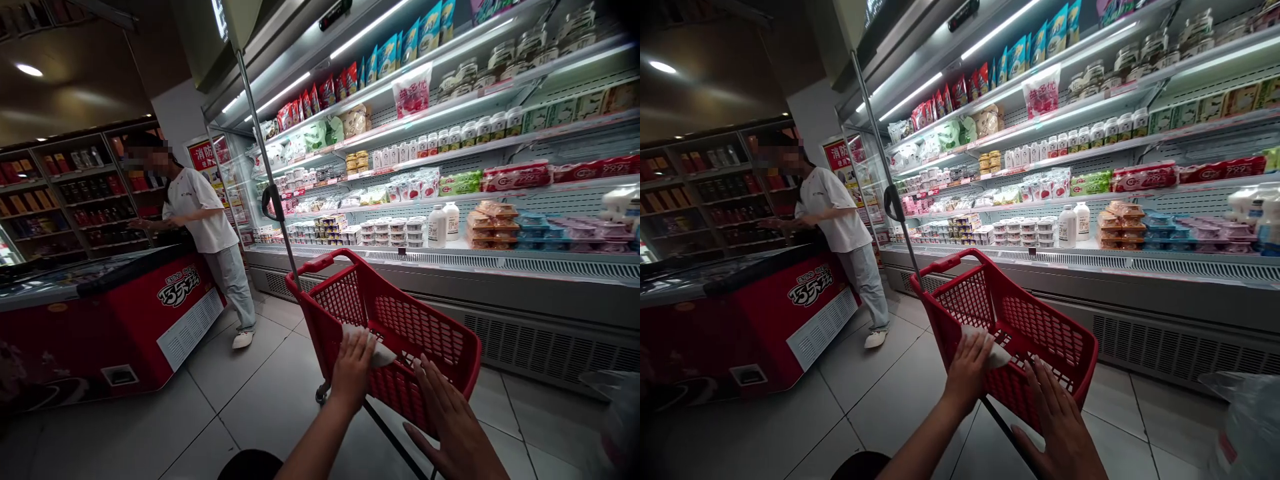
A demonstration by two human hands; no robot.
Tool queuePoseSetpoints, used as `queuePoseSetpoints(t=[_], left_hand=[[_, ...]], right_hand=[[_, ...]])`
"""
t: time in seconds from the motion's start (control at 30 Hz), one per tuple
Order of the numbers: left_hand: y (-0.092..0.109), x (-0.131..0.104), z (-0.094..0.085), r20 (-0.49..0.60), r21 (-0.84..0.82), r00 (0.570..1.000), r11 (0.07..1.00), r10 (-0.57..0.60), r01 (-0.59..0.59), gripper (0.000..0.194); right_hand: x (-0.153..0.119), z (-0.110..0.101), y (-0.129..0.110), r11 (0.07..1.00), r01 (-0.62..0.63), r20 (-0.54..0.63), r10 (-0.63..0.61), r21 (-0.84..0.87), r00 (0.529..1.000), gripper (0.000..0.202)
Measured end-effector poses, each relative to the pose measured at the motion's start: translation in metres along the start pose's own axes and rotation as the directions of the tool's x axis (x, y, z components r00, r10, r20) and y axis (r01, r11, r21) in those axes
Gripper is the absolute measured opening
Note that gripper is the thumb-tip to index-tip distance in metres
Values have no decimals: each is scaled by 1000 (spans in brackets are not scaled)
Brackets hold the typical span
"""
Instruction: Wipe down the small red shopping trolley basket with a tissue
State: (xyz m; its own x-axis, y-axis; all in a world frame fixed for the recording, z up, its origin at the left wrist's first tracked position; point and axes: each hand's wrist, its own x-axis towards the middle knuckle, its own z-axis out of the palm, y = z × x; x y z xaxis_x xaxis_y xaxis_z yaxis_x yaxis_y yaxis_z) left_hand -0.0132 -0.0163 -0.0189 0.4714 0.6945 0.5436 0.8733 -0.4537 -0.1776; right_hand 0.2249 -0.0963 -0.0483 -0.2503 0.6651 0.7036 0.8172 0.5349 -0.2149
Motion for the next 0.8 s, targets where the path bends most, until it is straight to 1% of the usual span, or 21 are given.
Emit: queuePoseSetpoints(t=[0.07, 0.17, 0.23, 0.27, 0.33, 0.37, 0.43, 0.47, 0.5, 0.53, 0.57, 0.6, 0.63, 0.7, 0.8], left_hand=[[35, -1, 4, -45, -76, 999, 997, 29, -32, 58], [77, 0, 2, -36, -156, 995, 983, 97, -101, 58], [96, 3, -4, 3, -201, 992, 972, 125, -122, 62], [101, 5, -9, 26, -230, 990, 965, 138, -128, 65], [105, 8, -19, 64, -320, 982, 936, 175, -146, 75], [103, 9, -25, 69, -382, 978, 911, 197, -156, 80], [91, 10, -34, 52, -506, 977, 849, 206, -153, 87], [81, 11, -37, 38, -548, 983, 826, 181, -131, 88], [70, 11, -40, 29, -553, 989, 827, 143, -103, 89], [58, 12, -41, 22, -512, 995, 856, 100, -75, 91], [45, 12, -41, 25, -429, 998, 902, 66, -49, 93], [33, 12, -40, 23, -308, 1000, 951, 2, 5, 94], [23, 13, -39, 18, -189, 999, 981, -39, 42, 93], [7, 13, -36, 37, -45, 998, 998, -47, 48, 90], [-2, 12, -31, 54, 24, 998, 999, -29, 27, 86]], right_hand=[[1, -3, -3, 997, -60, 25, 59, 37, 998, 89], [2, -10, -4, 995, -88, 34, 86, 50, 996, 84], [2, -16, -5, 998, -67, 21, 66, 19, 998, 78], [3, -19, -5, 999, -52, 11, 52, -7, 999, 76], [5, -24, -6, 998, -4, -16, 3, -67, 1000, 73], [6, -25, -6, 995, 25, -24, -28, -99, 999, 72], [9, -24, -5, 984, 76, -21, -81, -159, 996, 71], [10, -21, -3, 977, 89, -21, -95, -192, 995, 71], [10, -18, -1, 969, 92, -19, -99, -229, 995, 70], [10, -14, 2, 959, 89, -19, -98, -271, 995, 69], [10, -9, 6, 947, 86, -23, -98, -311, 995, 69], [11, -4, 9, 934, 86, -26, -101, -346, 995, 69], [12, 2, 12, 923, 86, -26, -103, -374, 994, 69], [20, 15, 14, 911, 92, -18, -108, -403, 994, 68], [48, 37, 5, 913, 91, -5, -101, -397, 995, 62]])
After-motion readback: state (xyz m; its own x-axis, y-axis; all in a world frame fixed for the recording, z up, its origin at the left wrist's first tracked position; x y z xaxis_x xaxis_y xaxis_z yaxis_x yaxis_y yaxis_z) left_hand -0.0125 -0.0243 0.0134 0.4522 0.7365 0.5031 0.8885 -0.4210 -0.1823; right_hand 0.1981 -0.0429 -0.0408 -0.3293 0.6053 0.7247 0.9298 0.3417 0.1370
